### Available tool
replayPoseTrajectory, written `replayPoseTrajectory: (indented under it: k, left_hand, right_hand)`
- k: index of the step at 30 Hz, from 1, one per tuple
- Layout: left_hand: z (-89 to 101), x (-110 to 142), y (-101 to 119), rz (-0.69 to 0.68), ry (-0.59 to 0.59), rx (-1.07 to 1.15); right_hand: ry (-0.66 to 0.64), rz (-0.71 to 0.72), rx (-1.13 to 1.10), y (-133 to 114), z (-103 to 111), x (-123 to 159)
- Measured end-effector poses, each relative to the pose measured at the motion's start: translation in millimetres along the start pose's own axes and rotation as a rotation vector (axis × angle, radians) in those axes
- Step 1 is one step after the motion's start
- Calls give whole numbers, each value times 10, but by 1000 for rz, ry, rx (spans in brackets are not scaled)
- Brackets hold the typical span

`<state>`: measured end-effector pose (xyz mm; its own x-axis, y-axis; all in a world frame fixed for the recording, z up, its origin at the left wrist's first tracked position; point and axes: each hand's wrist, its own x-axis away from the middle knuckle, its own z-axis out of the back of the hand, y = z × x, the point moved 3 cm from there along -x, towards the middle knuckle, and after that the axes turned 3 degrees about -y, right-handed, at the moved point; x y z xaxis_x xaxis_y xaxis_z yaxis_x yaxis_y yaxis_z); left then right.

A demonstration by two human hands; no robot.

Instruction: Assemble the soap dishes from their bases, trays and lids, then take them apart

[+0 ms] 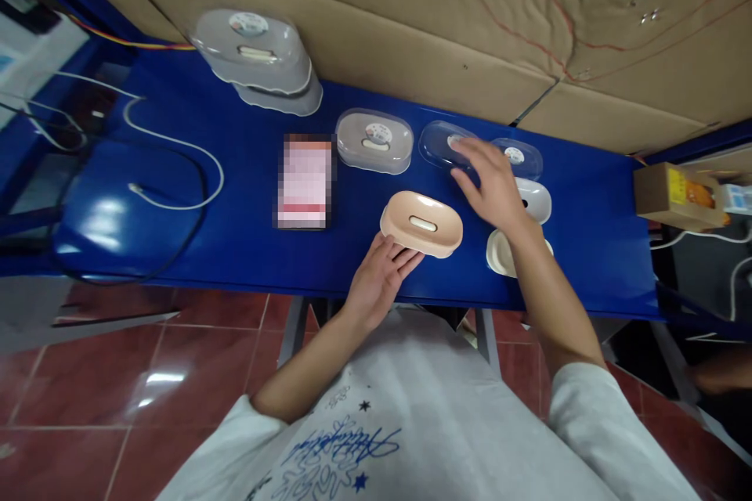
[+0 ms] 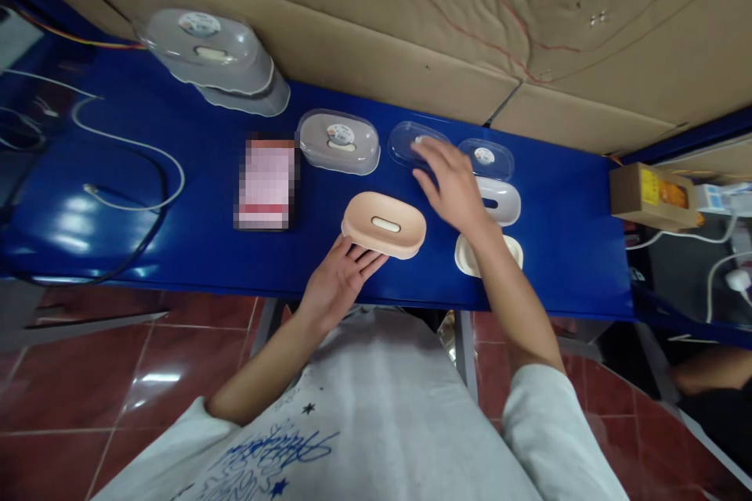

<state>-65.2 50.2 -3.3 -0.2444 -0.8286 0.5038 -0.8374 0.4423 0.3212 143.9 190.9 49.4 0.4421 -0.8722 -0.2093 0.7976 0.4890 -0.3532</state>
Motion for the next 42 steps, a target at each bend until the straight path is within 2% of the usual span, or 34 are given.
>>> replayPoseTrajectory:
  k: [3,6,8,11,15,19,24,28,36,42]
  left_hand:
    - [-17,42,9,21,-6,15]
    - [-25,78,28,37,-12,6]
    - [-22,89,42,37,-21,-5]
    - [-18,87,52,34,-39,-4]
    - [-42,70,51,66,-38,-1]
    - [-93,55,44,105,-47,-9]
    - [-91,42,9,100,-26,-29]
    - [-72,50,-21,63,-29,-82]
    - [-59,32,-48,41,-22,-103]
    - [-39,30,-58,-26,-31,-170]
  right_hand:
    - [-142,-121,104,396,-97,-462]
    - [-232,-124,71,515,-123,-623]
    - [-171,-95,17,420,-45,-520]
    - [-70,-63,-132,108,114,-140]
    - [-133,31,-324,-397,183,391]
    - [-132,111,-240,-660,112,662]
    - [-100,104,-234,-615,10,801]
    - [-24,81,-268,-547,-20,888]
    - [45,139,-175,-573,-147,1069]
    - [-6,137,-188,-592,-118,1042]
